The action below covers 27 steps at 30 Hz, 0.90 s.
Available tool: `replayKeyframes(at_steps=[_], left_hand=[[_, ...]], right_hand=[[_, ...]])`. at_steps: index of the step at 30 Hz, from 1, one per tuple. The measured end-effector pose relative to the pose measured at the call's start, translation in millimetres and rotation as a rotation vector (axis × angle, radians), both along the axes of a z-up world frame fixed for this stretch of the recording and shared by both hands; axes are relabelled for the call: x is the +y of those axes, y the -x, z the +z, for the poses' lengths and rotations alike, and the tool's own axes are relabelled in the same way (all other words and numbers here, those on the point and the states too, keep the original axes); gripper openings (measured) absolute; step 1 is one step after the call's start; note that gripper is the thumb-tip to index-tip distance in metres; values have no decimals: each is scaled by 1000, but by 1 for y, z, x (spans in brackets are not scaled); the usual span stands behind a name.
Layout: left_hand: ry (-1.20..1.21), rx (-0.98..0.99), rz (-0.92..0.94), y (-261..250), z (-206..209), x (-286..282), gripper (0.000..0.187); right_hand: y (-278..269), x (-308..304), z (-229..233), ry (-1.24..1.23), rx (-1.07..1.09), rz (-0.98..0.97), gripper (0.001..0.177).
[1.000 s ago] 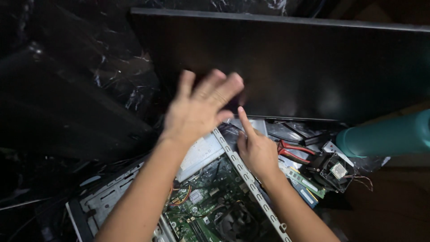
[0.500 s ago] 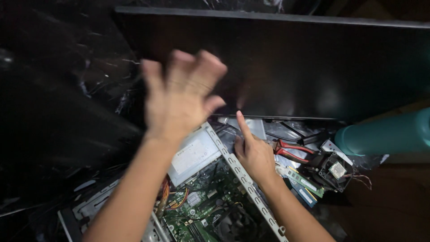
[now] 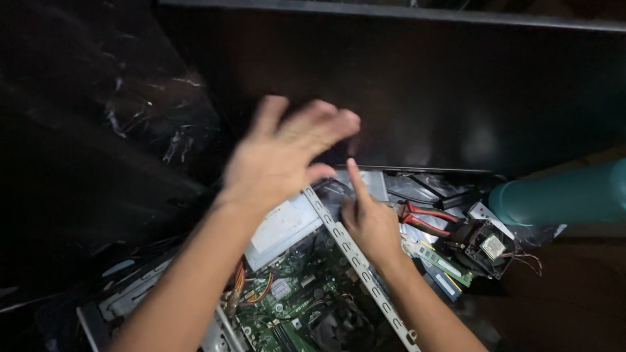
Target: Repairing and cleaning internal components of a desktop computer tower.
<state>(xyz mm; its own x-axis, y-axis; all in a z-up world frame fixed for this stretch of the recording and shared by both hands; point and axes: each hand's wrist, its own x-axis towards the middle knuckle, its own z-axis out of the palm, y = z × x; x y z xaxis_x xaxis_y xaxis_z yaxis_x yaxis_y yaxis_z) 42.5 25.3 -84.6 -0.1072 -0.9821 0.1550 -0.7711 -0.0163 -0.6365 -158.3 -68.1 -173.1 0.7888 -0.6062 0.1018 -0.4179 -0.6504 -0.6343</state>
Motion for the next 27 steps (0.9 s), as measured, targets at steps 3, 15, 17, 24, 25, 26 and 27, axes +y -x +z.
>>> replayKeyframes(at_steps=[3, 15, 17, 24, 25, 26, 27], left_hand=[[280, 109, 213, -12, 5, 21, 96], [224, 394, 527, 5, 26, 23, 95], [190, 403, 558, 7, 29, 21, 93], [357, 352, 412, 5, -2, 25, 95], [359, 348, 389, 6, -5, 24, 95], [362, 345, 367, 8, -9, 24, 95], [363, 344, 367, 9, -11, 23, 95]], right_hand=[[1, 0, 12, -78, 37, -54, 77], [-15, -14, 36, 86, -235, -51, 78], [-20, -20, 38, 148, -281, -49, 77], [-50, -12, 60, 329, -288, -9, 81], [-54, -10, 60, 358, -283, 23, 80], [-59, -8, 60, 386, -279, 55, 80], [-62, -7, 61, 387, -279, 56, 80]])
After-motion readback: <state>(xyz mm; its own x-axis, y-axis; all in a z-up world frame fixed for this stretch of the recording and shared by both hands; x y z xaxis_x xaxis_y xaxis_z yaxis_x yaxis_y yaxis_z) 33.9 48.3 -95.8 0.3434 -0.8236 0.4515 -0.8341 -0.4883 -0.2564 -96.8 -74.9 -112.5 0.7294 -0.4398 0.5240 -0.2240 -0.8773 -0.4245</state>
